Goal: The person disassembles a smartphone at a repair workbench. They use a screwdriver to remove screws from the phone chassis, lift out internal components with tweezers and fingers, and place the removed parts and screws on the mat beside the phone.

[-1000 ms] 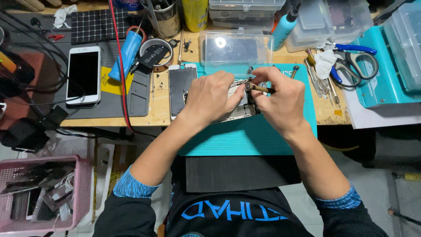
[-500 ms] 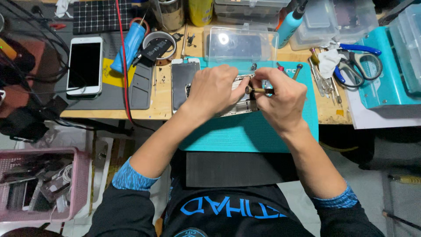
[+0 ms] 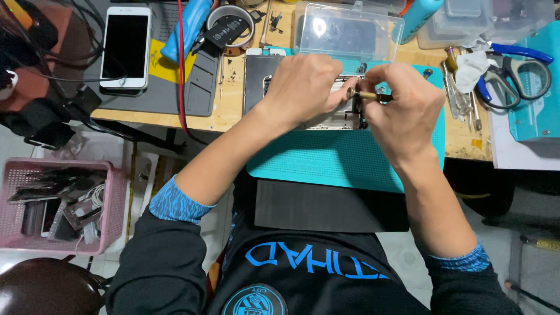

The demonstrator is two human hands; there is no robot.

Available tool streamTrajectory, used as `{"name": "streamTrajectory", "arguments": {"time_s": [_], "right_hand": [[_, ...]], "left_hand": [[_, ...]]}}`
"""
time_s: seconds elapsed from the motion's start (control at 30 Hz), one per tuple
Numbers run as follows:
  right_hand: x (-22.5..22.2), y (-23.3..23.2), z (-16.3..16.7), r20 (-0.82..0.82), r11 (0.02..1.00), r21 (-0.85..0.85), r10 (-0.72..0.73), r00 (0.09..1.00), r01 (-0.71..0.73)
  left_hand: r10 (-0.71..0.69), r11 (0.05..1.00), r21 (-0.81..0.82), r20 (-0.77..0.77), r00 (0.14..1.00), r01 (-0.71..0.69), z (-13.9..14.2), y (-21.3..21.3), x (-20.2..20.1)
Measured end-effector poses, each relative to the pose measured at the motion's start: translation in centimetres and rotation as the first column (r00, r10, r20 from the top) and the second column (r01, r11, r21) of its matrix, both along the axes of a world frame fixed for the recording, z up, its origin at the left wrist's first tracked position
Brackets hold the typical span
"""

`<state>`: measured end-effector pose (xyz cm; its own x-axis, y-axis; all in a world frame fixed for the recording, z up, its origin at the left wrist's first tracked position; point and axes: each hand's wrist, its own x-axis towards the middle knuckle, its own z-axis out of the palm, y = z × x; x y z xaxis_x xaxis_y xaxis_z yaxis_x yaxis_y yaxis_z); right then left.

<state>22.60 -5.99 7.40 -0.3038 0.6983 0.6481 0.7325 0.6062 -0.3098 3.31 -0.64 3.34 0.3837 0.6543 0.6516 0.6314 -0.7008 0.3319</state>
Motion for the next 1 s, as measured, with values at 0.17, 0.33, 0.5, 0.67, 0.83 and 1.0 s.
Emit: {"name": "streamTrajectory", "arguments": {"time_s": [0.17, 0.33, 0.5, 0.67, 0.83, 1.0], "right_hand": [[0.2, 0.4, 1.0, -0.066, 0.994, -0.105, -0.023, 0.998, 0.016], [0.5, 1.2, 1.3, -0.26, 0.94, -0.342, -0.103, 0.96, 0.008], [1.3, 1.7, 0.2, -0.452, 0.798, -0.568, -0.096, 0.887, -0.204], [1.9, 2.0, -0.8, -0.596, 0.735, -0.568, -0.056, 0.801, -0.372], [1.7, 2.1, -1.3, -0.615, 0.731, -0.551, -0.03, 0.788, -0.402], [1.6, 2.2, -2.0, -0.639, 0.717, -0.561, -0.057, 0.767, -0.414]], "left_hand": [[-0.009, 1.0, 0.018, -0.009, 1.0, 0.009, 0.3, -0.1, -0.3], [-0.016, 1.0, -0.007, 0.03, 0.999, 0.016, 0.7, -0.8, -0.9], [-0.014, 0.999, -0.04, 0.042, 0.999, 0.016, 0.8, -1.5, -1.1], [0.013, 0.999, -0.045, 0.028, 1.0, -0.012, 0.8, -2.0, -1.3], [0.022, 0.999, -0.028, 0.043, 0.999, -0.021, 0.8, -2.3, -1.1], [0.004, 0.999, -0.054, 0.054, 0.999, -0.001, 0.8, -2.7, -1.1]]}}
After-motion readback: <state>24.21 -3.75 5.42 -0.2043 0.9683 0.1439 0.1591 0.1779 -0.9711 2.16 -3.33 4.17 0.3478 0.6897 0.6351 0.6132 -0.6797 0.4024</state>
